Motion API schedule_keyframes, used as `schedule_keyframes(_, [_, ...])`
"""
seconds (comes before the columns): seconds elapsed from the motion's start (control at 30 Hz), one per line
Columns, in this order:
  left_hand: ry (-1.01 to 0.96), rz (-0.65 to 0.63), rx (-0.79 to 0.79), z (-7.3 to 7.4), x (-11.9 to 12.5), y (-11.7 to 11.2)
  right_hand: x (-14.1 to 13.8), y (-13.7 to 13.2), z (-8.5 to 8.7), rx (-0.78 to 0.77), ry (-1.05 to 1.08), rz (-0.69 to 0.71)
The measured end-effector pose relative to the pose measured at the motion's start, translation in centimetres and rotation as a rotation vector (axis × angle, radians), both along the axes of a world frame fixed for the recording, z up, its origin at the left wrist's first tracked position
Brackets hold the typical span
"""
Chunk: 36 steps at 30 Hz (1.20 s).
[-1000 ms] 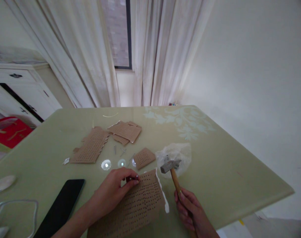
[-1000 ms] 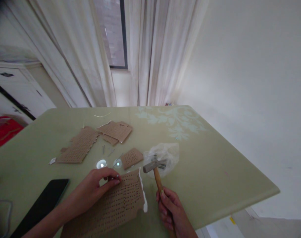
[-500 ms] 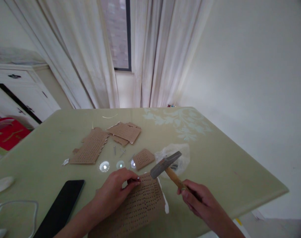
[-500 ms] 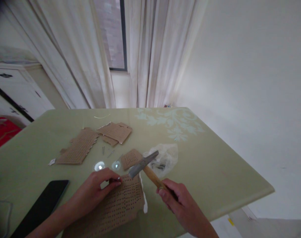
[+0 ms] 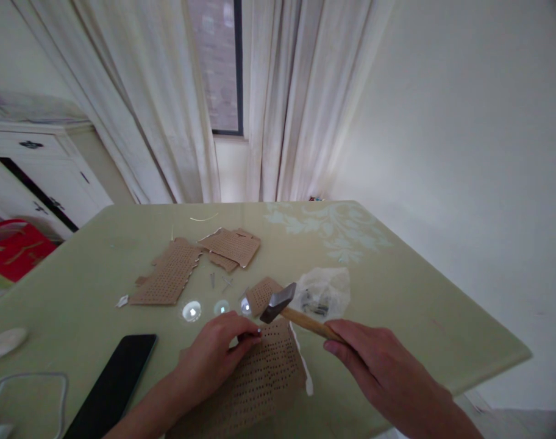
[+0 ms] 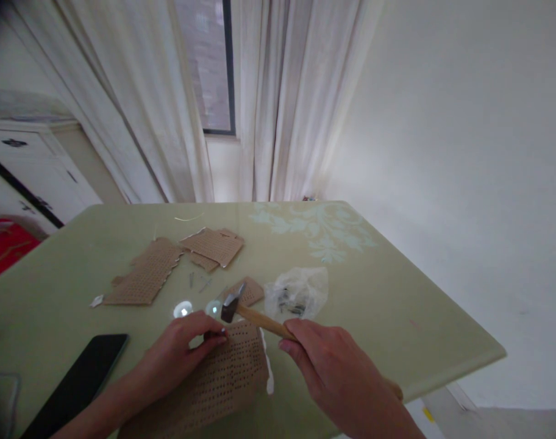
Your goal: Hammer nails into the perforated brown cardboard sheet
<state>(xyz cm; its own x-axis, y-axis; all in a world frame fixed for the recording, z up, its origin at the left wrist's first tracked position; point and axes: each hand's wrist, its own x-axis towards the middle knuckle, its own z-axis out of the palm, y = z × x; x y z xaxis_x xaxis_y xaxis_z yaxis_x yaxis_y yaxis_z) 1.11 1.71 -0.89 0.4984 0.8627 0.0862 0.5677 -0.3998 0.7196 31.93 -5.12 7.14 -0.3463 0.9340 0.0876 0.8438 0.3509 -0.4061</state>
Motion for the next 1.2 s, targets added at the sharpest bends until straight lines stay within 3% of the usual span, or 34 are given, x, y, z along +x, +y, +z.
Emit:
schedule_keyframes(0.47, [0.018, -0.013, 0.031, -0.4, 0.1, 0.0, -0.6, 0.1, -0.2, 0.100, -0.066, 0.049])
schedule_keyframes(1.03, [0.036, -0.073, 0.023, -0.2, 0.1, -0.2, -1.1, -0.7, -0.7, 0.033, -0.074, 0.083])
schedule_keyframes(1.2, [0.048, -0.082, 0.056, -0.5, -0.1, -0.3, -1.0, -0.9, -1.1, 0.095, -0.050, 0.063])
